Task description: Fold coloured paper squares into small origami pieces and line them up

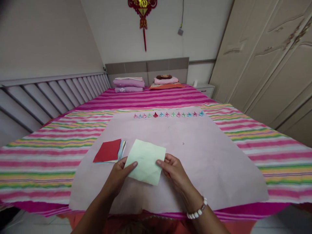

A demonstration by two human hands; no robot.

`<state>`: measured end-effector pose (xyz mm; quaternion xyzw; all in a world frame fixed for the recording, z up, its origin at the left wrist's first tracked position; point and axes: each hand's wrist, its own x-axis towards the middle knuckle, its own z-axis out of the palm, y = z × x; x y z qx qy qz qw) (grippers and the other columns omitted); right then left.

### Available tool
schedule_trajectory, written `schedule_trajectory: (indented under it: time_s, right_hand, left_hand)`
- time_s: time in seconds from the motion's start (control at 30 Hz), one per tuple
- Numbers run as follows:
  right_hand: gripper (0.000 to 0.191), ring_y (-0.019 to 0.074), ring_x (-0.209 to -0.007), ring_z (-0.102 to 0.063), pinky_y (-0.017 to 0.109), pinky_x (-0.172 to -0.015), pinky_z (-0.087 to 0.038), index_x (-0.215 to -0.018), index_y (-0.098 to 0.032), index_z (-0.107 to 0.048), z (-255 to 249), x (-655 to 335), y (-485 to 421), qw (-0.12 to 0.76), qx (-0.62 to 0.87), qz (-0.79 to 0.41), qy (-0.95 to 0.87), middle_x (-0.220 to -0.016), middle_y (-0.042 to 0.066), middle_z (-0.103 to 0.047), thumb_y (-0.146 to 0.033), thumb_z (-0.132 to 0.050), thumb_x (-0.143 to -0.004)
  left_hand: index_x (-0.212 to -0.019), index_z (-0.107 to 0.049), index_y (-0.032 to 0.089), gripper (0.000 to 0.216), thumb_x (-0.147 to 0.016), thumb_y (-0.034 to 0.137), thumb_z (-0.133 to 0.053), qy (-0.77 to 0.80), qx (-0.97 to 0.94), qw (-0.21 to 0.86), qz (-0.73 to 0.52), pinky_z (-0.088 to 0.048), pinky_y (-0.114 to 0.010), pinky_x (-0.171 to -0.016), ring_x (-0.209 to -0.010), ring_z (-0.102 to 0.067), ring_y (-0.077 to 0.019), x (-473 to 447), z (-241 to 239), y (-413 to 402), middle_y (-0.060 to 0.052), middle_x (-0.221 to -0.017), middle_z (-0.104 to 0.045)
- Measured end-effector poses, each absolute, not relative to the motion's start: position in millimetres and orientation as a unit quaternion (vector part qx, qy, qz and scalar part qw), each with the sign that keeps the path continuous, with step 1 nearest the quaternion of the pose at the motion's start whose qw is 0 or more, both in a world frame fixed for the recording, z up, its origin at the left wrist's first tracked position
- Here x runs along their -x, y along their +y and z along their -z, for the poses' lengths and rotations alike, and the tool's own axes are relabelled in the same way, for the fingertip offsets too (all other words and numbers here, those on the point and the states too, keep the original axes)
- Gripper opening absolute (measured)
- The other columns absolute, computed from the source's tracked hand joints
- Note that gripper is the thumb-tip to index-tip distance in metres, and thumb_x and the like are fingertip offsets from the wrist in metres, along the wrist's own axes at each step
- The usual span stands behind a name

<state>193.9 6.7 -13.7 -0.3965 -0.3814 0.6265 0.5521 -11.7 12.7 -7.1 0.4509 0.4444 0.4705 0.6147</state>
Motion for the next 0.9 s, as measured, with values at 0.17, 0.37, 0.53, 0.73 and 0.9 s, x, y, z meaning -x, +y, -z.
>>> schedule_trajectory:
  time_s: [0.17,0.37,0.53,0.73,0.9]
  right_hand:
    - [0.029,0.0132,-0.060,-0.059,0.024,-0.058,-0.048,-0.082,-0.017,-0.074,13.3,-190.3,0.8,0.543,0.378,-0.644,-0.386,-0.062,0.000,-0.067,-0.030,-0.085,-0.058]
    - [0.019,0.0167,-0.066,-0.063,0.028,-0.064,-0.051,-0.078,-0.019,-0.074,11.0,-197.8,-0.7,0.550,0.382,-0.604,-0.433,-0.062,0.001,-0.068,-0.034,-0.080,-0.068]
    - [0.016,0.0165,-0.072,-0.063,0.028,-0.069,-0.051,-0.089,-0.022,-0.073,11.5,-200.0,-6.8,0.539,0.366,-0.554,-0.518,-0.078,0.001,-0.071,-0.031,-0.073,-0.076]
    - [0.020,0.0207,-0.079,-0.064,0.033,-0.073,-0.050,-0.099,-0.024,-0.074,15.7,-201.8,-12.0,0.515,0.377,-0.491,-0.592,-0.088,0.004,-0.073,-0.032,-0.062,-0.084]
    - [0.026,0.0211,-0.080,-0.064,0.033,-0.070,-0.049,-0.096,-0.029,-0.076,11.2,-204.4,-14.0,0.538,0.369,-0.396,-0.646,-0.088,0.005,-0.070,-0.022,-0.053,-0.086]
  left_hand:
    - [-0.098,-0.070,0.014,0.034,-0.071,0.034,-0.075,0.435,-0.434,0.627,-0.478,-0.051,-0.029,-0.070,-0.077,-0.069,-0.0215,8.7,2.8,7.9,-0.007,-0.086,-0.075]
    - [-0.102,-0.069,0.014,0.037,-0.072,0.035,-0.074,0.419,-0.445,0.657,-0.442,-0.050,-0.028,-0.068,-0.075,-0.068,-0.0206,12.9,-8.0,3.8,-0.009,-0.089,-0.075]
    - [-0.102,-0.069,0.013,0.039,-0.070,0.033,-0.076,0.409,-0.418,0.679,-0.443,-0.049,-0.025,-0.064,-0.068,-0.067,-0.0179,13.4,-3.9,6.0,-0.009,-0.085,-0.075]
    - [-0.097,-0.070,0.013,0.034,-0.069,0.031,-0.076,0.429,-0.365,0.685,-0.462,-0.046,-0.022,-0.059,-0.066,-0.065,-0.0155,11.9,2.3,9.7,-0.007,-0.080,-0.073]
    - [-0.104,-0.067,0.014,0.048,-0.078,0.054,-0.061,0.392,-0.299,0.744,-0.451,-0.052,-0.031,-0.071,-0.082,-0.067,-0.0222,18.2,-8.2,11.9,-0.011,-0.092,-0.072]
